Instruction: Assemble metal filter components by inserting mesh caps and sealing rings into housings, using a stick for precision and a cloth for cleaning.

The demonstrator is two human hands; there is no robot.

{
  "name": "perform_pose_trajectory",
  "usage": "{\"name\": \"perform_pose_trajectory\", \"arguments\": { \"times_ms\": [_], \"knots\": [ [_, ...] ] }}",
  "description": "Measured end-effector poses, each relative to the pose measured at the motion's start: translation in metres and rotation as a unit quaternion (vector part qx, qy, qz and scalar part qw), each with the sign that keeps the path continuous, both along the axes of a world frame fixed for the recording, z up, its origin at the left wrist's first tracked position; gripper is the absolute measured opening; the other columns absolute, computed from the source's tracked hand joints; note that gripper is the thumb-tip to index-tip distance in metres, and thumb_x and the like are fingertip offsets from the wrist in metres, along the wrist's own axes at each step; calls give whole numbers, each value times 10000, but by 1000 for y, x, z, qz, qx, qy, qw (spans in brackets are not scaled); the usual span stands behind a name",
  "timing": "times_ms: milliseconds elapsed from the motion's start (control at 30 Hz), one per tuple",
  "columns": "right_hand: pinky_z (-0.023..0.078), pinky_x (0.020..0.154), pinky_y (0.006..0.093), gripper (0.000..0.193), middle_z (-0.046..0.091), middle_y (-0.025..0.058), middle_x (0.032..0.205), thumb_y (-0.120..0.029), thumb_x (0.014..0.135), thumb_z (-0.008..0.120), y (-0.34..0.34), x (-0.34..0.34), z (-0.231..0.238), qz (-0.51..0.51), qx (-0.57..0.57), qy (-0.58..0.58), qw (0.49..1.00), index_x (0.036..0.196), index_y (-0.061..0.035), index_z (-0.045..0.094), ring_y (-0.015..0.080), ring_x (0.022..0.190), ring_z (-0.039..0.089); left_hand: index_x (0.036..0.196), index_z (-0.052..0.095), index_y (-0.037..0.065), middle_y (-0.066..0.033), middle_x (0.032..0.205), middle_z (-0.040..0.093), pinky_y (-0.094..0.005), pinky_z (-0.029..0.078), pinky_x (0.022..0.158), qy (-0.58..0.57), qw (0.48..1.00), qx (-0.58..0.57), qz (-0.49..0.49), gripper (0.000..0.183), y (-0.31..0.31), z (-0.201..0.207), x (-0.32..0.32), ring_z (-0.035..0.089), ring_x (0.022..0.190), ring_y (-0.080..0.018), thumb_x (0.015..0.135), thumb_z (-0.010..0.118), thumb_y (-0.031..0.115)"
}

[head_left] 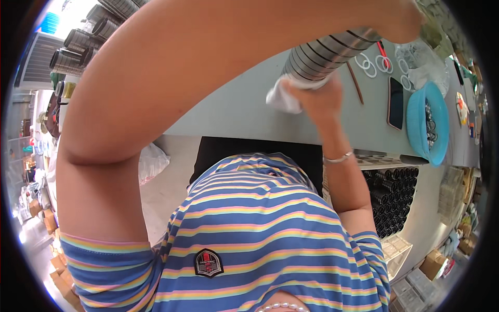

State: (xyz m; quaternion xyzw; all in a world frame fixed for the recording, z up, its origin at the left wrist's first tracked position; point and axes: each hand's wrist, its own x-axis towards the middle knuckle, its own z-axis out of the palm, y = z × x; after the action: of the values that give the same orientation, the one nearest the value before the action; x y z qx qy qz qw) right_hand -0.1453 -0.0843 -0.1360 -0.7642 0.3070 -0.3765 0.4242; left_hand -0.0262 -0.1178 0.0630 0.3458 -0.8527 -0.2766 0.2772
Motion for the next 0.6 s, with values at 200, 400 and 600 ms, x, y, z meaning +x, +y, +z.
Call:
{"name": "perform_pose_trajectory", "arguments": {
  "times_ms": [200,400,600],
  "knots": [
    [580,790,310,683,752,86,1015,-275,638,987,-13,3,114,25,6,-148,989,1149,-6,623,184,886,717,1231,655,25,-159,1180,654,-458,468,1024,120,989,4,-90,566,75,-26,36,601,1149,-341,820,577,407],
    [550,886,357,635,721,108,1107,-225,686,939,-7,1,-36,-43,-44,38,997,1189,-9,618,245,1004,697,1238,647,32,-144,1198,639,-458,458,1038,240,958,-20,-153,609,-86,-66,-17,581,1168,-332,747,653,393],
    [529,946,407,678,664,108,1141,-282,680,943,1,8,-29,-14,35,33,999,1208,-26,602,257,1052,666,1244,638,40,-129,1216,624,-459,448,1051,341,918,-51,-196,670,-169,-96,-10,561,1187,-322,674,728,380]
  ]
}}
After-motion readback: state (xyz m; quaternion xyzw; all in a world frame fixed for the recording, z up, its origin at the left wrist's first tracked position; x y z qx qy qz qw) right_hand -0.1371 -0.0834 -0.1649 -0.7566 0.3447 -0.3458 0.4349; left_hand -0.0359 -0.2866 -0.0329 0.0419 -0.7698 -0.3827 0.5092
